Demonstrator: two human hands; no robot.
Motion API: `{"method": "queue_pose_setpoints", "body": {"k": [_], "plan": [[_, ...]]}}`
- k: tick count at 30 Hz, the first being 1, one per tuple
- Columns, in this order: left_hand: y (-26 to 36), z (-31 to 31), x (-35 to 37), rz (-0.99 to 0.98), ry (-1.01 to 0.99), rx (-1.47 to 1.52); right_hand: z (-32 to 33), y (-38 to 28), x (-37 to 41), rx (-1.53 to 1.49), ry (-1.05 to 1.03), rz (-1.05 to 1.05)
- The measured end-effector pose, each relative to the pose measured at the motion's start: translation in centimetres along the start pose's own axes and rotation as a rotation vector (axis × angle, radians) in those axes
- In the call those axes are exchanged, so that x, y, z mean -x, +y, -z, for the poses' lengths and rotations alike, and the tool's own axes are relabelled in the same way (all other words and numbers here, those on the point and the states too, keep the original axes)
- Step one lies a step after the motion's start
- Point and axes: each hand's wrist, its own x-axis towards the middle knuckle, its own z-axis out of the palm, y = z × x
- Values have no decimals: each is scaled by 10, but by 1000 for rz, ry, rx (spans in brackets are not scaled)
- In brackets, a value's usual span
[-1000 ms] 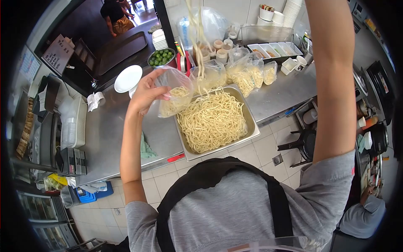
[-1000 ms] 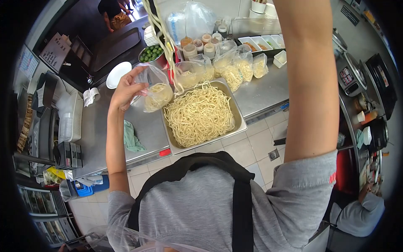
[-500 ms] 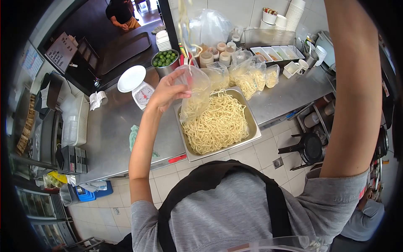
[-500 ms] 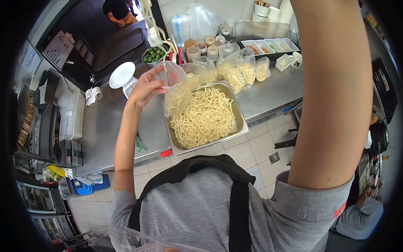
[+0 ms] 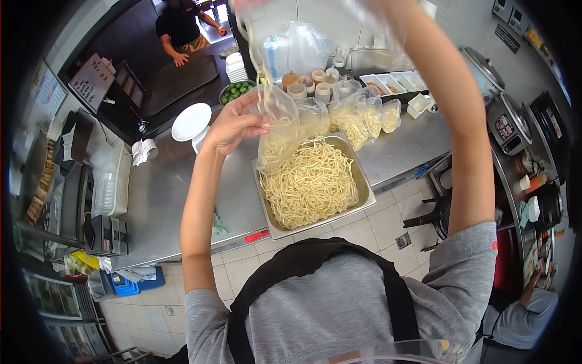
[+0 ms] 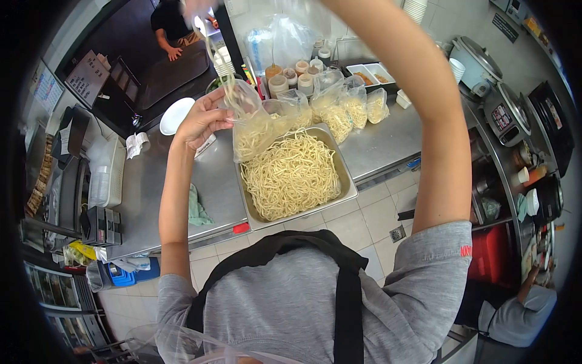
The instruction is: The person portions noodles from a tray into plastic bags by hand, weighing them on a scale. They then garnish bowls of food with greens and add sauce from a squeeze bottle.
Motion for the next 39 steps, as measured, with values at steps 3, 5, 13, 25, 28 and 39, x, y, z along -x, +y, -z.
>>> {"method": "queue_pose_setpoints", "body": {"k": [3,5,13,25,28,39], "plan": [[8,-1,4,9,17,5,11,85,-13,397,-256,-30],[13,-4,9,13,20,-10,-2,102,-17,987,-413,-104],[44,76,14,-10,79,-121,4,70,3,1184,175,517],[35,224,-30,-220,629,-596,19,120,87,785,163,9],[3,223,-32,-198,710,-822,17,125,101,758,146,-43],[-58,202,-39,-341,683,-1239,-12,122,147,483,193,-122]]}}
